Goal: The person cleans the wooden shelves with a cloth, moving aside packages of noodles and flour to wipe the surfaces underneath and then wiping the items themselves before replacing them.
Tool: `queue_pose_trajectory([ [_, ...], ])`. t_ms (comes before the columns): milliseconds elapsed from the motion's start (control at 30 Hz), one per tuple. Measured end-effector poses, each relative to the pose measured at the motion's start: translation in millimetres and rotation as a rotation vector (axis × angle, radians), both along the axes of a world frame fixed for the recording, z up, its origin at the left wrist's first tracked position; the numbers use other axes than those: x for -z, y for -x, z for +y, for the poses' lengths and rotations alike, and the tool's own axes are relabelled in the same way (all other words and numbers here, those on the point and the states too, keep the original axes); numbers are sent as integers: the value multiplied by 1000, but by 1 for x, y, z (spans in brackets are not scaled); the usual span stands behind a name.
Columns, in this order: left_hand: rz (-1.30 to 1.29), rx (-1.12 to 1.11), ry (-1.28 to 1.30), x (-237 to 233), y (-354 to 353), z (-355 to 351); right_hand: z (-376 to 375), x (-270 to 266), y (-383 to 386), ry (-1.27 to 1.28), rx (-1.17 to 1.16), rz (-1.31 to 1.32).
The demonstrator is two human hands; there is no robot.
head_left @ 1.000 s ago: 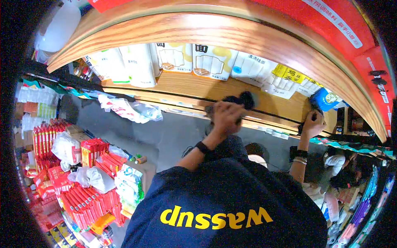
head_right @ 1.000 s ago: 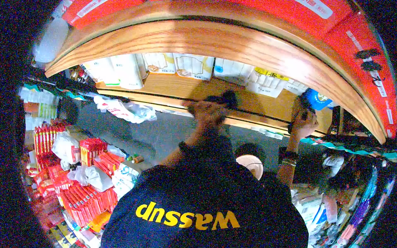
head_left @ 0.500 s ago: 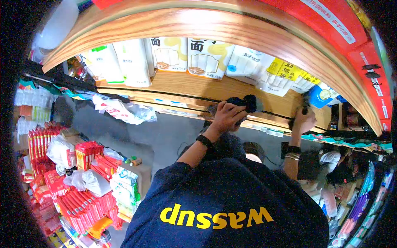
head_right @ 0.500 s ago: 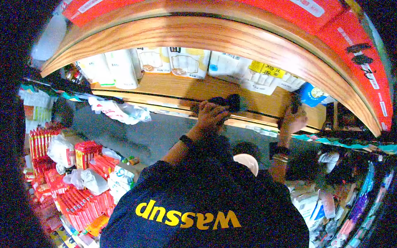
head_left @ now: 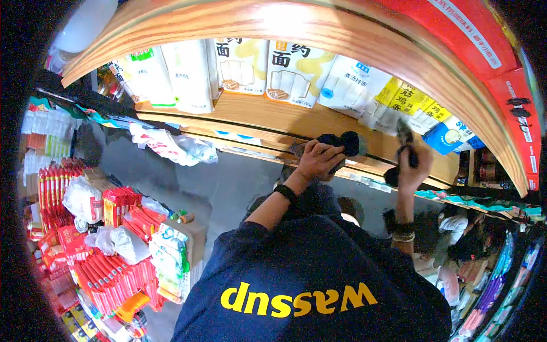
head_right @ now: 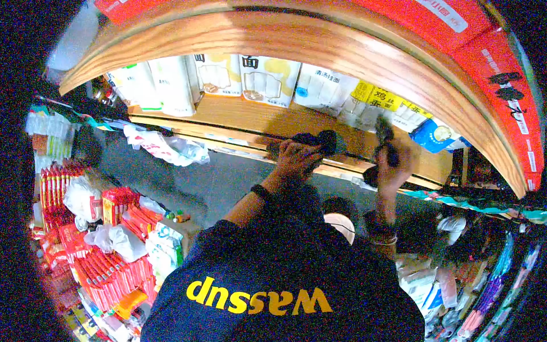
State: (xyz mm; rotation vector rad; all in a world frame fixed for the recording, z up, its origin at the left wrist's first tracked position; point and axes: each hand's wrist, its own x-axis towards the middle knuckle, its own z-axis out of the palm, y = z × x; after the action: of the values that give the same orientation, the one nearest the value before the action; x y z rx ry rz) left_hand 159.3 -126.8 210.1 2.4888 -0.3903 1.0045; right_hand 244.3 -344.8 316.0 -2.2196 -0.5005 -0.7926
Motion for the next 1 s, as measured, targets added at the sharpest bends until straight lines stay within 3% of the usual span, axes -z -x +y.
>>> queue_pose_trajectory([
  [100, -18, -15, -27, -1, 2, 1, 25, -65, -19, 77, -35, -341],
  [167, -56, 11, 10, -1, 0, 1, 46, -95, -38, 91, 36, -422],
  [233, -63, 31, 25, -7, 1, 3, 75, -111, -55, -124, -235, -428],
  [300, -70, 37, 41, -6, 1, 3, 89, -105, -79, 116, -181, -520],
  [333, -67, 19, -8, 1, 0, 2, 91, -88, -107, 115, -188, -523],
  [400, -63, -9, -59, 5, 1, 4, 88, -49, -159, 331, -280, -344],
  [533, -44, 21, -77, 1, 2, 6, 152, -51, -105, 331, -114, -200],
  [600, -5, 32, -81, 2, 3, 6, 162, -48, -79, 481, 84, 100],
  [633, 2, 33, -78, 3, 4, 6, 166, -46, -69, 484, 82, 106],
  [733, 2, 19, -84, 8, 4, 4, 174, -42, -43, 593, 73, -377],
  [767, -18, 4, -74, 10, 3, 3, 181, -40, -33, 474, -45, -176],
  [867, -64, -8, -55, 12, 2, 4, 183, 7, -35, 530, -125, -267],
  [1000, -135, 0, -26, 9, 1, 4, 184, 5, -28, 678, -173, -110],
])
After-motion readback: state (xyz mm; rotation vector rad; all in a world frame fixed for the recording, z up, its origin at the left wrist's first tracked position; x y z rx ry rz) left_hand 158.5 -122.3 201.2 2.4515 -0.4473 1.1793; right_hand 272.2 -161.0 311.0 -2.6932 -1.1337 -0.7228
